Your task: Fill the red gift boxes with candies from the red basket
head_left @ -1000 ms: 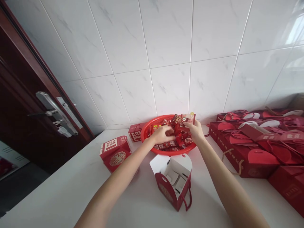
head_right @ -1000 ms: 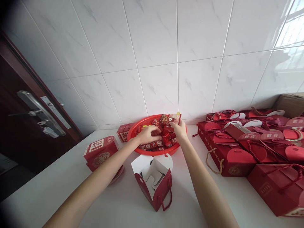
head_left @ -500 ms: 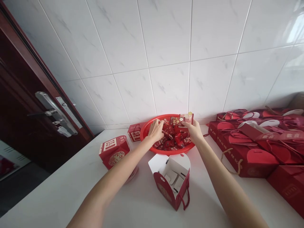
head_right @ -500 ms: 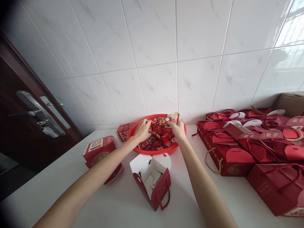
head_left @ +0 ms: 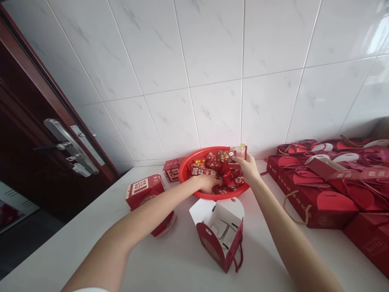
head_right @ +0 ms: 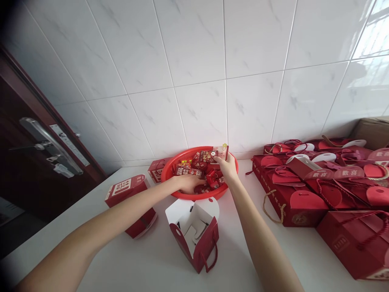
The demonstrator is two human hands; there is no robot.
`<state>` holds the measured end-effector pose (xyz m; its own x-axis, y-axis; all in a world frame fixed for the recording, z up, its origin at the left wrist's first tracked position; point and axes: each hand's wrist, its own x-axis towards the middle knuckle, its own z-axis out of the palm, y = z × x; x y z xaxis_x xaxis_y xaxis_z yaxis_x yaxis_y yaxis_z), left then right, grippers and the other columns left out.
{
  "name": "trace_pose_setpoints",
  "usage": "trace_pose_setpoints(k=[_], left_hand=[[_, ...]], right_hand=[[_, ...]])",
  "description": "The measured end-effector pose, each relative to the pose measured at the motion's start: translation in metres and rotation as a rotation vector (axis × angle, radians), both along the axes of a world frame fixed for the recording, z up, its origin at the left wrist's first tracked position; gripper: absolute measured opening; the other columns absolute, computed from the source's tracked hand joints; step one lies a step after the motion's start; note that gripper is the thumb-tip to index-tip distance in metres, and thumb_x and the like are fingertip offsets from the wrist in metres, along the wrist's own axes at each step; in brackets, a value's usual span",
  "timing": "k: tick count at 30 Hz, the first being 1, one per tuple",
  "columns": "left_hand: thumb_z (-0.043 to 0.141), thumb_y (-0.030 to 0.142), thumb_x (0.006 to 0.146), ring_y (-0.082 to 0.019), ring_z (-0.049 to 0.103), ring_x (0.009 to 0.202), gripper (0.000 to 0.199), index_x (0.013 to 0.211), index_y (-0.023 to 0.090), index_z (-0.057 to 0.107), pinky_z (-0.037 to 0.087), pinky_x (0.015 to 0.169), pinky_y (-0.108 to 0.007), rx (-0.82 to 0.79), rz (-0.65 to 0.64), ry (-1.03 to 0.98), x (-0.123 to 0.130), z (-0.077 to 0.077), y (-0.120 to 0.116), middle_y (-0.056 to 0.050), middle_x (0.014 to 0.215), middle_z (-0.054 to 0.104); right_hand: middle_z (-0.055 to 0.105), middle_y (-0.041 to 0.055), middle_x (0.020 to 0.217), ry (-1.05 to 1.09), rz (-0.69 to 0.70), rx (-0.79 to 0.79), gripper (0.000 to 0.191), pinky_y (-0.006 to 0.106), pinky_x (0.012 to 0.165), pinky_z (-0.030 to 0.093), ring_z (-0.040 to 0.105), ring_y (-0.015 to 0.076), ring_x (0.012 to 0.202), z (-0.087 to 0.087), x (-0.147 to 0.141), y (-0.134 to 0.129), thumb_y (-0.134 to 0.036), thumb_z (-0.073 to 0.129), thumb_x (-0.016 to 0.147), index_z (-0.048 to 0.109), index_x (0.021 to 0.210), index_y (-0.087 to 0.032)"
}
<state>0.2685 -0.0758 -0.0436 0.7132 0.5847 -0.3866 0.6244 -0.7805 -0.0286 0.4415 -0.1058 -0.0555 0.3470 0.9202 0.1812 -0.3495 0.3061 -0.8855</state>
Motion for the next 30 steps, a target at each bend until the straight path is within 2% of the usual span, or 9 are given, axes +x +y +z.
trace_pose_setpoints(k=[2, 6, 8, 12, 17, 21, 26, 30], left_hand=[[0.066, 0.019, 0.072, -0.030, 0.068, 0.090, 0.055, 0.126, 0.026, 0.066, 0.049, 0.069, -0.031, 0.017, 0.030, 0.002, 0.003, -0.002, 0.001, -0.012, 0.109, 0.072], [0.066, 0.016, 0.073, -0.026, 0.068, 0.079, 0.019, 0.089, 0.020, 0.076, 0.049, 0.068, -0.031, -0.034, 0.074, -0.037, 0.003, -0.006, 0.010, -0.009, 0.088, 0.075], [0.063, 0.013, 0.075, -0.023, 0.069, 0.078, 0.015, 0.081, 0.019, 0.075, 0.049, 0.070, -0.028, -0.098, 0.099, -0.150, -0.001, -0.008, 0.016, -0.006, 0.087, 0.076], [0.062, 0.014, 0.080, -0.020, 0.071, 0.087, 0.017, 0.086, 0.020, 0.077, 0.050, 0.080, -0.026, -0.140, 0.222, -0.467, -0.007, -0.007, 0.022, -0.003, 0.094, 0.078], [0.064, 0.025, 0.088, -0.025, 0.070, 0.102, 0.022, 0.106, 0.018, 0.075, 0.052, 0.090, -0.032, -0.097, 0.391, -0.772, -0.009, -0.001, 0.021, -0.008, 0.110, 0.077], [0.064, 0.026, 0.091, -0.026, 0.069, 0.109, 0.024, 0.110, 0.016, 0.075, 0.052, 0.094, -0.035, -0.160, 0.433, -0.896, -0.010, -0.003, 0.024, -0.011, 0.117, 0.075], [0.060, 0.021, 0.092, -0.026, 0.068, 0.110, 0.023, 0.108, 0.014, 0.075, 0.051, 0.096, -0.037, -0.226, 0.415, -0.994, -0.012, -0.010, 0.033, -0.011, 0.116, 0.075], [0.059, 0.029, 0.094, -0.027, 0.065, 0.114, 0.026, 0.112, 0.015, 0.071, 0.048, 0.100, -0.039, -0.191, 0.420, -1.008, -0.013, -0.010, 0.033, -0.011, 0.121, 0.072]], right_hand=[[0.074, 0.0010, 0.079, -0.003, 0.006, -0.005, 0.028, 0.036, 0.072, 0.063, 0.073, 0.0240, 0.082, -0.001, 0.001, 0.001, -0.027, 0.078, 0.057, 0.067, 0.082, -0.019], [0.074, 0.0006, 0.078, -0.007, 0.022, -0.002, 0.030, 0.038, 0.070, 0.063, 0.073, 0.0245, 0.080, -0.001, 0.001, 0.001, -0.028, 0.080, 0.057, 0.067, 0.083, -0.020], [0.073, -0.0004, 0.075, -0.002, 0.028, 0.011, 0.030, 0.039, 0.071, 0.063, 0.073, 0.0243, 0.079, 0.000, 0.001, 0.001, -0.028, 0.080, 0.056, 0.066, 0.082, -0.020], [0.072, -0.0012, 0.075, 0.005, 0.021, 0.000, 0.028, 0.041, 0.073, 0.064, 0.072, 0.0239, 0.078, 0.000, 0.000, 0.000, -0.027, 0.078, 0.056, 0.066, 0.081, -0.020], [0.073, -0.0013, 0.076, -0.028, 0.002, -0.033, 0.023, 0.043, 0.080, 0.063, 0.072, 0.0235, 0.079, 0.001, 0.001, 0.000, -0.025, 0.075, 0.059, 0.067, 0.080, -0.021], [0.072, -0.0009, 0.076, -0.040, 0.007, -0.020, 0.021, 0.044, 0.081, 0.063, 0.072, 0.0232, 0.078, 0.000, 0.002, 0.001, -0.026, 0.073, 0.060, 0.066, 0.080, -0.021], [0.073, 0.0003, 0.078, -0.034, -0.008, -0.008, 0.023, 0.044, 0.077, 0.064, 0.072, 0.0239, 0.078, -0.001, 0.001, 0.002, -0.026, 0.075, 0.060, 0.066, 0.081, -0.021], [0.074, 0.0006, 0.078, 0.002, 0.003, -0.015, 0.023, 0.042, 0.070, 0.066, 0.072, 0.0241, 0.076, 0.000, 0.000, 0.001, -0.025, 0.075, 0.059, 0.066, 0.080, -0.021]])
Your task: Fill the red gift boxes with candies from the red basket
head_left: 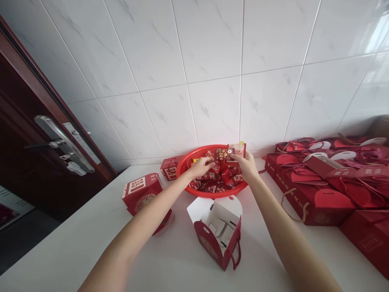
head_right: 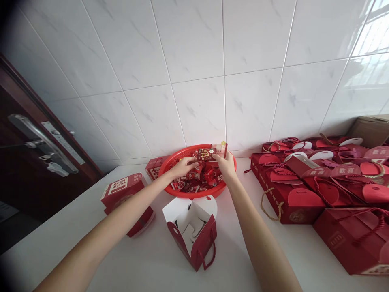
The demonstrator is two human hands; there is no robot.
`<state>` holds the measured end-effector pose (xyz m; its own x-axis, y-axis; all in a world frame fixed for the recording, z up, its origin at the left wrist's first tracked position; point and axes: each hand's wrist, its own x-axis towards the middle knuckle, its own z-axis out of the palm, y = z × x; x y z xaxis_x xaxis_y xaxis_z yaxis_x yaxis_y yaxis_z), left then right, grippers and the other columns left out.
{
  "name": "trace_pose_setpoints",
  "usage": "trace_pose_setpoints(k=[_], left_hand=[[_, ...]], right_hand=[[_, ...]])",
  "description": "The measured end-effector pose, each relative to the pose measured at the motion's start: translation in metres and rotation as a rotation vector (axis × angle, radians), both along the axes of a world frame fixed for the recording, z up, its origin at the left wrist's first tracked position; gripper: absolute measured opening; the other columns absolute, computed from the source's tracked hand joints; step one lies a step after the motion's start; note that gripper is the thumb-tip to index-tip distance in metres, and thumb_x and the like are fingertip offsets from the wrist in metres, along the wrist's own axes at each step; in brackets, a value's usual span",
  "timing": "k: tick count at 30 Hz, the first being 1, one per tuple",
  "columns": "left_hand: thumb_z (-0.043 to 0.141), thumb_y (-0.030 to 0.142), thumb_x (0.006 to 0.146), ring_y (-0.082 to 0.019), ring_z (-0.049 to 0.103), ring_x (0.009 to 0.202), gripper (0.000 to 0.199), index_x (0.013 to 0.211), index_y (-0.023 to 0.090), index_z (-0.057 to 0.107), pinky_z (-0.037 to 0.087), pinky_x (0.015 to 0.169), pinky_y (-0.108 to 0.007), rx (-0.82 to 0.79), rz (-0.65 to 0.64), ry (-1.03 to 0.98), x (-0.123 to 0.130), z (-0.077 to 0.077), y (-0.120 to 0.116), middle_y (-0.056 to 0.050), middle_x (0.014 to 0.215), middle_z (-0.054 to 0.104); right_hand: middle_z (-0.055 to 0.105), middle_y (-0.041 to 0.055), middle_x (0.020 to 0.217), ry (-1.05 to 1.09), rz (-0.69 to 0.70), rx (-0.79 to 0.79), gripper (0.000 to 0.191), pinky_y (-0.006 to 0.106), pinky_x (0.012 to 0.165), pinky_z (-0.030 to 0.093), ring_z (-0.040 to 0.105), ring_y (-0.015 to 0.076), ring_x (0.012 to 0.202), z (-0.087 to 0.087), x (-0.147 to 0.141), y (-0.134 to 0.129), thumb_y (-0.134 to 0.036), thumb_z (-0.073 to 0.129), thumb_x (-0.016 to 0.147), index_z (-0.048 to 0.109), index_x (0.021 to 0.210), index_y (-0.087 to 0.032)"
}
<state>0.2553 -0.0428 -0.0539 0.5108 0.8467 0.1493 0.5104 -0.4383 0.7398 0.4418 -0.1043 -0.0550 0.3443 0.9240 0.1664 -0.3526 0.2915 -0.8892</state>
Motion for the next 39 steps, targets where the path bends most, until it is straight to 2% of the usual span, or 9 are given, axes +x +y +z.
trace_pose_setpoints(k=[6, 12, 17, 19, 21, 25, 29, 35, 39], left_hand=[[0.054, 0.040, 0.096, -0.025, 0.065, 0.109, 0.033, 0.113, 0.015, 0.066, 0.049, 0.097, -0.037, 0.022, 0.011, 0.064, -0.001, 0.002, -0.002, -0.009, 0.117, 0.072], [0.062, 0.018, 0.085, -0.023, 0.068, 0.106, 0.025, 0.109, 0.015, 0.070, 0.052, 0.095, -0.035, -0.011, -0.066, 0.100, -0.002, 0.001, -0.001, -0.010, 0.116, 0.073], [0.056, 0.016, 0.084, -0.021, 0.069, 0.101, 0.023, 0.099, 0.017, 0.073, 0.051, 0.092, -0.031, 0.017, -0.035, 0.238, -0.001, 0.005, -0.005, -0.006, 0.108, 0.075], [0.050, 0.014, 0.083, -0.019, 0.069, 0.090, 0.024, 0.088, 0.017, 0.073, 0.052, 0.085, -0.028, -0.006, -0.092, 0.308, 0.002, 0.008, -0.008, -0.004, 0.093, 0.076], [0.047, 0.012, 0.081, -0.017, 0.068, 0.082, 0.026, 0.080, 0.018, 0.073, 0.051, 0.078, -0.025, -0.055, -0.245, 0.423, 0.007, 0.010, -0.013, -0.002, 0.083, 0.074], [0.053, 0.015, 0.077, -0.018, 0.067, 0.084, 0.035, 0.101, 0.027, 0.076, 0.049, 0.071, -0.024, -0.074, -0.509, 0.661, 0.026, 0.011, -0.025, -0.001, 0.101, 0.075], [0.058, 0.021, 0.076, -0.021, 0.066, 0.078, 0.050, 0.122, 0.035, 0.071, 0.046, 0.062, -0.026, -0.052, -0.469, 0.833, 0.046, 0.013, -0.034, -0.004, 0.115, 0.073], [0.063, 0.024, 0.071, -0.023, 0.068, 0.084, 0.052, 0.122, 0.034, 0.070, 0.047, 0.061, -0.026, -0.172, -0.513, 0.749, 0.053, 0.014, -0.036, -0.002, 0.109, 0.074], [0.068, 0.027, 0.069, -0.023, 0.068, 0.087, 0.042, 0.110, 0.028, 0.072, 0.048, 0.063, -0.026, -0.223, -0.529, 0.736, 0.050, 0.011, -0.033, -0.003, 0.107, 0.073]], right_hand=[[0.073, 0.0007, 0.075, -0.009, -0.017, 0.001, 0.020, 0.040, 0.070, 0.066, 0.073, 0.0237, 0.076, 0.002, -0.001, -0.002, -0.023, 0.073, 0.061, 0.067, 0.079, -0.021], [0.072, 0.0000, 0.075, -0.019, -0.009, 0.002, 0.019, 0.040, 0.070, 0.066, 0.072, 0.0230, 0.076, 0.001, 0.000, -0.001, -0.023, 0.074, 0.062, 0.066, 0.080, -0.022], [0.073, 0.0007, 0.078, -0.037, -0.019, -0.020, 0.019, 0.041, 0.073, 0.065, 0.071, 0.0221, 0.076, -0.001, 0.002, 0.000, -0.023, 0.075, 0.063, 0.066, 0.079, -0.021], [0.072, 0.0004, 0.078, -0.028, -0.010, -0.024, 0.021, 0.041, 0.072, 0.065, 0.072, 0.0226, 0.076, 0.000, 0.002, 0.000, -0.023, 0.076, 0.062, 0.065, 0.079, -0.021], [0.072, 0.0003, 0.077, -0.011, -0.004, -0.022, 0.023, 0.041, 0.071, 0.064, 0.072, 0.0237, 0.077, 0.000, 0.001, 0.000, -0.023, 0.077, 0.061, 0.065, 0.080, -0.021], [0.072, -0.0005, 0.074, 0.003, -0.020, -0.012, 0.024, 0.039, 0.073, 0.062, 0.072, 0.0246, 0.080, 0.000, 0.001, 0.000, -0.023, 0.077, 0.058, 0.064, 0.078, -0.022], [0.072, -0.0014, 0.072, -0.010, -0.014, 0.013, 0.022, 0.037, 0.077, 0.060, 0.073, 0.0235, 0.080, 0.000, 0.002, 0.000, -0.024, 0.076, 0.057, 0.064, 0.076, -0.022], [0.073, -0.0010, 0.075, -0.050, -0.006, -0.004, 0.022, 0.034, 0.073, 0.059, 0.073, 0.0221, 0.079, -0.002, 0.003, 0.002, -0.026, 0.075, 0.061, 0.065, 0.080, -0.022], [0.072, -0.0017, 0.074, -0.018, 0.014, -0.007, 0.023, 0.034, 0.073, 0.060, 0.073, 0.0226, 0.081, -0.002, 0.003, 0.002, -0.025, 0.076, 0.060, 0.064, 0.079, -0.023]])
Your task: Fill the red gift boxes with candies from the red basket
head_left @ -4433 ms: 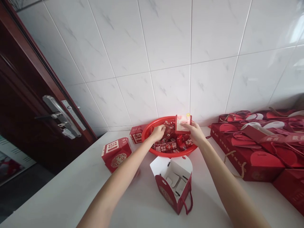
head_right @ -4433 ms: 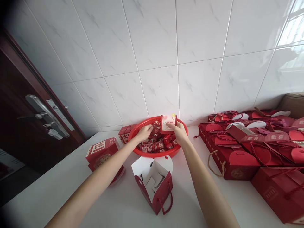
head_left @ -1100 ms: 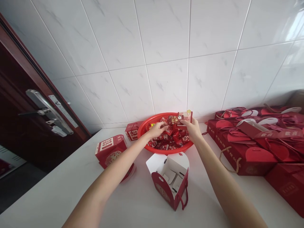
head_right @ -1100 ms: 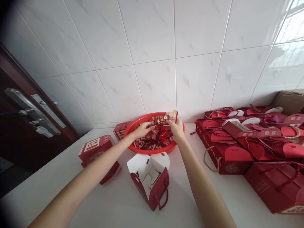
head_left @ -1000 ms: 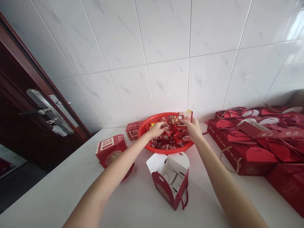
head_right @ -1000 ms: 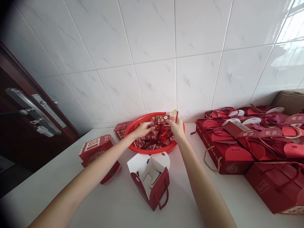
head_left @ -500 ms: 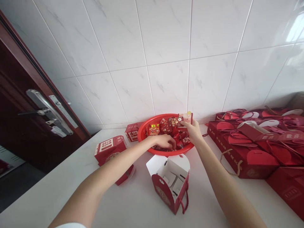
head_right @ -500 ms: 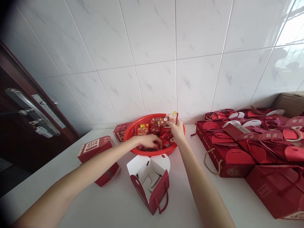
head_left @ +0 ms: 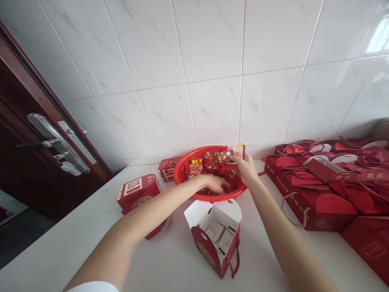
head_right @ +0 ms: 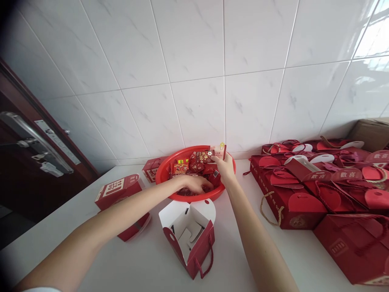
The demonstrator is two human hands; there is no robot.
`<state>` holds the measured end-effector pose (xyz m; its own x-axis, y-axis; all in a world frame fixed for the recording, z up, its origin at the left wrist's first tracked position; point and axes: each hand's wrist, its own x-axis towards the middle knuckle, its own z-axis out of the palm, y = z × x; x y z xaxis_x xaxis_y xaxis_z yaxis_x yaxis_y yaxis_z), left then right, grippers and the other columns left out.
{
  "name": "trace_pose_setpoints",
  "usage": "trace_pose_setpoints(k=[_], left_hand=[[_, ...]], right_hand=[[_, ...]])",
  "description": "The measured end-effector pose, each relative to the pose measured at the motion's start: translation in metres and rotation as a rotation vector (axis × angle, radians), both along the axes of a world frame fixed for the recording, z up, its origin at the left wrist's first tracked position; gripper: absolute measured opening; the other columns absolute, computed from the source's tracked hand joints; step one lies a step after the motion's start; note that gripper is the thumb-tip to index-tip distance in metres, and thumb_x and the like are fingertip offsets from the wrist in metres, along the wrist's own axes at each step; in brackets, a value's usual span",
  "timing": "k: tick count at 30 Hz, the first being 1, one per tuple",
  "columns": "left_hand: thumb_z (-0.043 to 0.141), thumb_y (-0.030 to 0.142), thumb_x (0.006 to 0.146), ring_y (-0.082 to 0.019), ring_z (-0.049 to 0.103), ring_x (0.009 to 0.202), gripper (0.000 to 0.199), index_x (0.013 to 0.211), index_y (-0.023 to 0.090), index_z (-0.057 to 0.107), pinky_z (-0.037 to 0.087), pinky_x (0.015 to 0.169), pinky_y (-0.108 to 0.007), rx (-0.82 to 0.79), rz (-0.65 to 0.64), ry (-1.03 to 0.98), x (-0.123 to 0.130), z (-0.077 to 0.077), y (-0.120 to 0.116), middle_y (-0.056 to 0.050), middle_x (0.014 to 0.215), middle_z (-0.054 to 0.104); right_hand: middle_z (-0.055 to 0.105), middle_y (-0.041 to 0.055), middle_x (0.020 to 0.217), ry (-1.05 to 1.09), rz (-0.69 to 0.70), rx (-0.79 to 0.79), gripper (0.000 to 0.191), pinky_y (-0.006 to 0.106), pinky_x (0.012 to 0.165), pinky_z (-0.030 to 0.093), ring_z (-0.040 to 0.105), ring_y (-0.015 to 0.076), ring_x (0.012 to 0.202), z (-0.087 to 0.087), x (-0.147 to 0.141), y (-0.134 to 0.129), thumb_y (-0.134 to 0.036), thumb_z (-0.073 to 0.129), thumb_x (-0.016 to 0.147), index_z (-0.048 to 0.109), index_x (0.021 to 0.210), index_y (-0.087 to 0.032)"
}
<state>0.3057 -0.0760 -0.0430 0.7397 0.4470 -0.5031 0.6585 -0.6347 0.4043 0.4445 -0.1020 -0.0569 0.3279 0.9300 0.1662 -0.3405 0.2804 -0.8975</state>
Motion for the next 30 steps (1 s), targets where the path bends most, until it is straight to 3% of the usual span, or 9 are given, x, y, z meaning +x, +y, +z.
trace_pose_setpoints(k=[5, 9, 12, 15, 19, 24, 30], left_hand=[[0.072, 0.022, 0.065, -0.024, 0.067, 0.081, 0.038, 0.103, 0.024, 0.072, 0.048, 0.061, -0.027, 0.066, 0.050, -0.006, 0.000, -0.002, 0.001, -0.004, 0.100, 0.073], [0.067, 0.013, 0.066, -0.024, 0.068, 0.096, 0.050, 0.113, 0.029, 0.073, 0.050, 0.072, -0.027, 0.066, 0.000, -0.091, -0.001, -0.003, 0.001, -0.001, 0.113, 0.073], [0.064, 0.011, 0.068, -0.024, 0.068, 0.094, 0.050, 0.114, 0.029, 0.074, 0.050, 0.070, -0.027, 0.054, 0.010, -0.102, 0.000, -0.004, 0.001, 0.000, 0.110, 0.074], [0.067, 0.012, 0.068, -0.023, 0.068, 0.085, 0.036, 0.100, 0.023, 0.078, 0.049, 0.067, -0.026, 0.106, 0.074, -0.125, -0.001, -0.001, 0.005, -0.001, 0.095, 0.075], [0.074, 0.016, 0.066, -0.021, 0.069, 0.085, 0.023, 0.088, 0.019, 0.079, 0.050, 0.075, -0.027, 0.168, 0.232, -0.365, -0.014, 0.007, 0.020, -0.001, 0.085, 0.076], [0.077, 0.013, 0.063, -0.022, 0.069, 0.098, 0.025, 0.088, 0.018, 0.078, 0.051, 0.090, -0.031, 0.272, 0.457, -0.666, -0.036, 0.012, 0.037, -0.003, 0.097, 0.077], [0.084, 0.017, 0.061, -0.023, 0.067, 0.107, 0.035, 0.096, 0.019, 0.077, 0.048, 0.096, -0.032, 0.358, 0.533, -0.658, -0.039, 0.009, 0.039, -0.004, 0.109, 0.076]], right_hand=[[0.071, -0.0016, 0.073, 0.023, -0.003, -0.002, 0.022, 0.035, 0.070, 0.061, 0.073, 0.0227, 0.078, 0.001, -0.001, -0.001, -0.025, 0.076, 0.061, 0.064, 0.080, -0.022], [0.073, -0.0003, 0.075, 0.027, -0.009, 0.001, 0.023, 0.036, 0.070, 0.061, 0.073, 0.0235, 0.080, 0.001, -0.001, -0.002, -0.025, 0.076, 0.061, 0.065, 0.081, -0.022], [0.073, -0.0003, 0.076, 0.008, -0.015, 0.003, 0.021, 0.036, 0.073, 0.062, 0.073, 0.0231, 0.081, 0.001, -0.001, -0.002, -0.023, 0.075, 0.061, 0.066, 0.080, -0.022], [0.073, -0.0010, 0.073, 0.012, -0.041, 0.001, 0.017, 0.036, 0.070, 0.062, 0.073, 0.0225, 0.077, 0.003, -0.001, -0.002, -0.022, 0.073, 0.062, 0.064, 0.077, -0.023], [0.073, -0.0002, 0.075, 0.044, -0.070, -0.021, 0.016, 0.036, 0.064, 0.063, 0.073, 0.0226, 0.074, 0.005, -0.001, -0.002, -0.022, 0.070, 0.062, 0.063, 0.077, -0.023], [0.073, 0.0007, 0.080, 0.095, -0.099, -0.007, 0.019, 0.037, 0.066, 0.064, 0.074, 0.0238, 0.079, 0.007, -0.001, -0.002, -0.022, 0.068, 0.062, 0.063, 0.080, -0.024], [0.072, 0.0016, 0.081, 0.120, -0.136, -0.031, 0.020, 0.035, 0.066, 0.063, 0.074, 0.0254, 0.085, 0.007, -0.001, -0.003, -0.023, 0.069, 0.063, 0.064, 0.083, -0.022]])
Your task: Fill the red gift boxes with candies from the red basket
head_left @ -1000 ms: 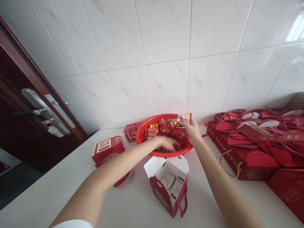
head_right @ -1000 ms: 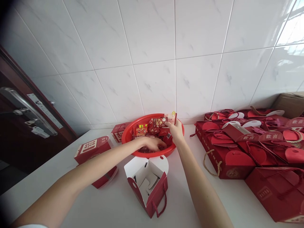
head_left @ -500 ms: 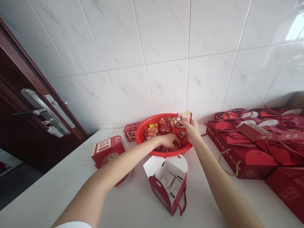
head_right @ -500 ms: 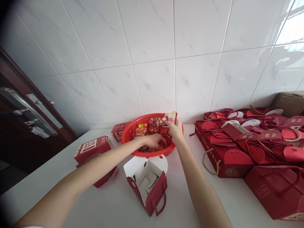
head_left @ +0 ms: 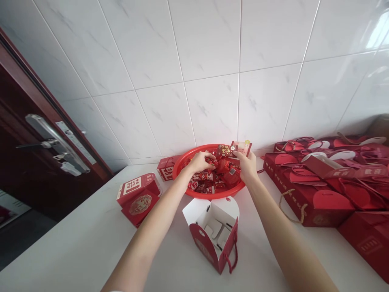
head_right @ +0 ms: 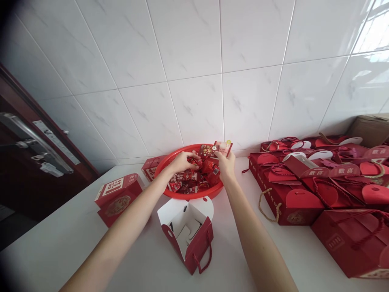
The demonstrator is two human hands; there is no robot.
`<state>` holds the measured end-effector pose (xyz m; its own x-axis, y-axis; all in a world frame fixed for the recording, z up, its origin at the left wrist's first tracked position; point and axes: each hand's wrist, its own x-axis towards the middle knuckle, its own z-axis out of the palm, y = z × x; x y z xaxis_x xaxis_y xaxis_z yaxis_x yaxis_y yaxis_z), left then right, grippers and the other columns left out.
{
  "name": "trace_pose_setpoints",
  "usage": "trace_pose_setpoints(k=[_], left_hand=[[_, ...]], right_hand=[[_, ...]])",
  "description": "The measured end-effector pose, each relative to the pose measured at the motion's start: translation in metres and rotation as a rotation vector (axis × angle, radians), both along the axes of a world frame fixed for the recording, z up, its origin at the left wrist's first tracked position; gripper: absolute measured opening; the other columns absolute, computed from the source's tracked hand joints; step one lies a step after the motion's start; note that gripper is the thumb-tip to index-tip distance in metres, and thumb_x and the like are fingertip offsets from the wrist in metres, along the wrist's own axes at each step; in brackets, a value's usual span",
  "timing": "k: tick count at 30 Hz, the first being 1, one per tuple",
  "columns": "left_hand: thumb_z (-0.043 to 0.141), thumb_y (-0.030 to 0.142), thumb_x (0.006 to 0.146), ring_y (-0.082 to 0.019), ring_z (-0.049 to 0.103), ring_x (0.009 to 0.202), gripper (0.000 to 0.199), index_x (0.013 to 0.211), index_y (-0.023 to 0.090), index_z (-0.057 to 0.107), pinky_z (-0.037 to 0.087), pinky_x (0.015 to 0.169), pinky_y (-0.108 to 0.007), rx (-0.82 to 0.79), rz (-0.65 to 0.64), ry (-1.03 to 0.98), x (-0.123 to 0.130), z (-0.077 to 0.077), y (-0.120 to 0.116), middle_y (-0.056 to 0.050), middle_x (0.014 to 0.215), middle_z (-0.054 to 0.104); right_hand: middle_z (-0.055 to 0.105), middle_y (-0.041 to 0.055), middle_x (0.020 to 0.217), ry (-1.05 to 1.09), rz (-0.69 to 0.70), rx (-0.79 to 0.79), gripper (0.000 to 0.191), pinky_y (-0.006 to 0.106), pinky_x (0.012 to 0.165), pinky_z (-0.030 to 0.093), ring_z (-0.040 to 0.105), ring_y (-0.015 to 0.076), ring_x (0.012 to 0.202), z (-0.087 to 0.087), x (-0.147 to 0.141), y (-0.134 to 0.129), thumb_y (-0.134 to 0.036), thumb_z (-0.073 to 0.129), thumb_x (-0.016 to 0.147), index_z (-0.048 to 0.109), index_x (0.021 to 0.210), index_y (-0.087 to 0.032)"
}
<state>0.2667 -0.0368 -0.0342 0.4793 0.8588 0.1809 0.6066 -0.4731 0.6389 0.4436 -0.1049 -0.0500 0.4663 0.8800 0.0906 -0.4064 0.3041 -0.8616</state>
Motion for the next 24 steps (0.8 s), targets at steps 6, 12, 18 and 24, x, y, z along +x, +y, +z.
trace_pose_setpoints(k=[6, 12, 18, 24], left_hand=[[0.069, 0.050, 0.081, -0.025, 0.067, 0.103, 0.034, 0.092, 0.019, 0.077, 0.046, 0.094, -0.032, -0.038, 0.037, -0.038, 0.001, -0.003, 0.003, -0.004, 0.104, 0.076], [0.038, 0.051, 0.097, -0.023, 0.068, 0.088, 0.052, 0.093, 0.017, 0.076, 0.049, 0.085, -0.032, -0.212, 0.232, -0.152, -0.002, -0.012, 0.016, -0.005, 0.088, 0.075], [0.044, 0.047, 0.096, -0.027, 0.068, 0.096, 0.043, 0.097, 0.016, 0.074, 0.045, 0.092, -0.035, -0.267, 0.323, -0.144, -0.001, -0.011, 0.016, -0.006, 0.077, 0.075], [0.044, 0.038, 0.094, -0.026, 0.068, 0.083, 0.035, 0.082, 0.018, 0.070, 0.047, 0.079, -0.034, -0.306, 0.340, -0.162, -0.002, -0.015, 0.020, -0.005, 0.065, 0.072]], right_hand=[[0.072, 0.0003, 0.076, 0.023, 0.001, 0.005, 0.019, 0.031, 0.060, 0.062, 0.073, 0.0231, 0.081, 0.000, 0.000, -0.001, -0.020, 0.069, 0.062, 0.066, 0.081, -0.021], [0.072, 0.0000, 0.075, 0.038, -0.003, 0.012, 0.016, 0.028, 0.055, 0.059, 0.072, 0.0199, 0.071, 0.002, -0.001, -0.002, -0.018, 0.068, 0.063, 0.066, 0.079, -0.020], [0.071, -0.0006, 0.071, 0.051, 0.009, -0.002, 0.016, 0.027, 0.053, 0.057, 0.072, 0.0199, 0.070, 0.005, -0.001, -0.005, -0.016, 0.068, 0.063, 0.065, 0.078, -0.020], [0.072, 0.0003, 0.074, 0.045, 0.020, -0.022, 0.016, 0.022, 0.043, 0.050, 0.071, 0.0184, 0.064, 0.007, -0.003, -0.006, -0.016, 0.067, 0.064, 0.065, 0.079, -0.020]])
